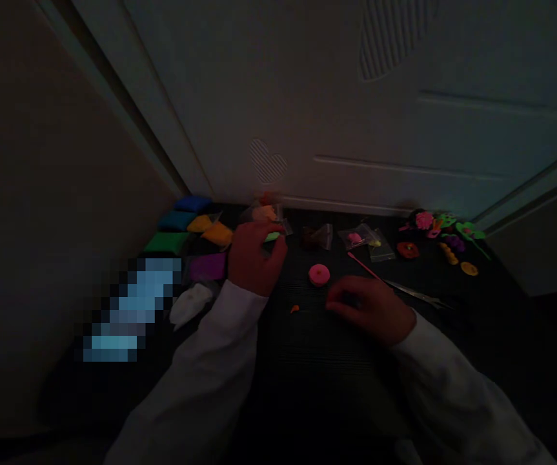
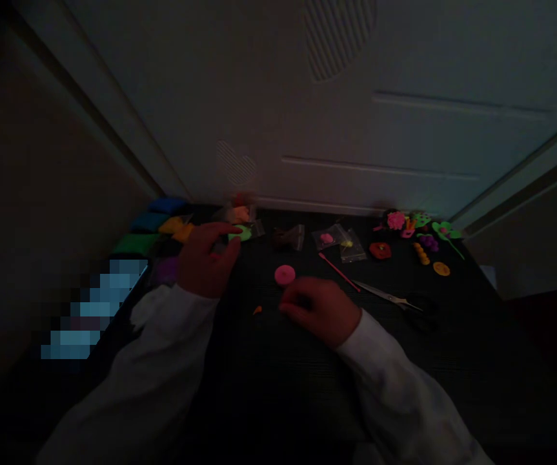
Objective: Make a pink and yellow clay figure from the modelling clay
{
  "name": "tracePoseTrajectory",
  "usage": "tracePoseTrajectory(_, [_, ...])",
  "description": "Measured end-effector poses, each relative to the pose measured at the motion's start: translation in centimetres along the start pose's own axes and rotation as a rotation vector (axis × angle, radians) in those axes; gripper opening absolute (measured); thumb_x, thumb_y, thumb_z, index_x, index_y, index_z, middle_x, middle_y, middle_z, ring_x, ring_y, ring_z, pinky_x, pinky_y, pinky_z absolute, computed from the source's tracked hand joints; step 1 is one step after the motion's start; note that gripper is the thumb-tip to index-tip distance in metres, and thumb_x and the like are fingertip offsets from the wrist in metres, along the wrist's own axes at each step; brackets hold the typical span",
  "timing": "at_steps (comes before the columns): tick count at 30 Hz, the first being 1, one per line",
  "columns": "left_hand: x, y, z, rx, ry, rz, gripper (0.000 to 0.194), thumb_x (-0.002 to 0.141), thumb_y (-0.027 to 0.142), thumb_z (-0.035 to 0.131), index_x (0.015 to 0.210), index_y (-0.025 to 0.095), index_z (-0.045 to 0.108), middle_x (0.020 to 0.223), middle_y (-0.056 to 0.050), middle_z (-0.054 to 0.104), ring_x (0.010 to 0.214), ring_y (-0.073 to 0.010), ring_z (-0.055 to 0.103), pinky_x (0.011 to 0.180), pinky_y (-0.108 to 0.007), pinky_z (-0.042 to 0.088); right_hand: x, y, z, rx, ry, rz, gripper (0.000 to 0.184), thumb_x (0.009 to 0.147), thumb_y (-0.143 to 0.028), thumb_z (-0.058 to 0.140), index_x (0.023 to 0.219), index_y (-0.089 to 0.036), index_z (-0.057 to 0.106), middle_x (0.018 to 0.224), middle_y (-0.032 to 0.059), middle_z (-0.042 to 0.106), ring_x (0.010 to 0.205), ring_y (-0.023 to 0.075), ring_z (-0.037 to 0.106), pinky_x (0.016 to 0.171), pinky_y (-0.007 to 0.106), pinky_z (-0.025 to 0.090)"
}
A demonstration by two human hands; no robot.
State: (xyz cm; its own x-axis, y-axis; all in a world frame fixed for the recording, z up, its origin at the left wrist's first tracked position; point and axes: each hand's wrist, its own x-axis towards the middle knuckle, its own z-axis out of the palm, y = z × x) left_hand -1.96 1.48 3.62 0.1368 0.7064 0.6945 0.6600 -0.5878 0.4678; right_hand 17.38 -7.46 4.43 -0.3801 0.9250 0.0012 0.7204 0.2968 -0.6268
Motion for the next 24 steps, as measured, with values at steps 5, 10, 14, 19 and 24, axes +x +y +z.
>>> tracePoseTrajectory(5, [4.4,4.9,-1.2,-0.499,-0.114,-0.271,0.015,0.074,0.028,0.054,0.077,0.018,0.064,0.077,-0.001,0.065,0.071,-0.0145,0.058,0.067,-0.026,0.045,0.7,-3.1,-5.6,0.255,0.365,-0.089,0.011,0.075,-0.026,0.059,0.083,-0.019,0.06,0.077,-0.0004,0.066,0.071,0.0113,0.061,0.066,0.025,0.049])
tracePoseTrajectory(10, [6.9,8.5,-3.3,-0.868,-0.299,-0.271,0.01,0.071,0.027,0.059,0.07,0.018,0.066,0.071,0.001,0.066,0.069,-0.0135,0.059,0.063,-0.022,0.046,1.4,-5.2,-7.5,0.512,0.667,-0.248,0.018,0.074,-0.015,0.059,0.09,-0.022,0.06,0.079,-0.0014,0.069,0.073,0.0123,0.065,0.065,0.025,0.055])
tracePoseTrajectory(14, [6.6,8.9,-4.5,-0.905,-0.445,-0.276,0.016,0.075,0.029,0.055,0.07,0.02,0.067,0.072,-0.001,0.065,0.07,-0.0154,0.06,0.058,-0.022,0.047,1.3,-5.4,-7.4,0.482,0.626,-0.283,0.027,0.078,-0.012,0.055,0.1,-0.026,0.06,0.086,-0.0015,0.069,0.077,0.0112,0.065,0.069,0.023,0.055])
tracePoseTrajectory(19, [6.4,8.7,-4.7,-0.918,-0.43,-0.403,0.012,0.072,0.029,0.058,0.073,0.022,0.068,0.077,-0.001,0.065,0.074,-0.0182,0.061,0.049,-0.02,0.046,1.1,-5.5,-7.6,0.291,0.716,-0.263,0.021,0.077,-0.012,0.056,0.093,-0.026,0.062,0.084,-0.0032,0.066,0.081,0.0087,0.061,0.07,0.018,0.051])
tracePoseTrajectory(24, [6.1,8.3,-4.0,-1.09,-0.624,-0.45,0.014,0.073,0.032,0.059,0.081,0.03,0.07,0.095,0.004,0.065,0.076,-0.0144,0.062,0.05,-0.019,0.047,1.1,-5.5,-7.6,0.047,0.832,-0.327,0.023,0.068,-0.011,0.066,0.086,-0.024,0.061,0.086,-0.001,0.06,0.085,0.0132,0.057,0.073,0.026,0.048])
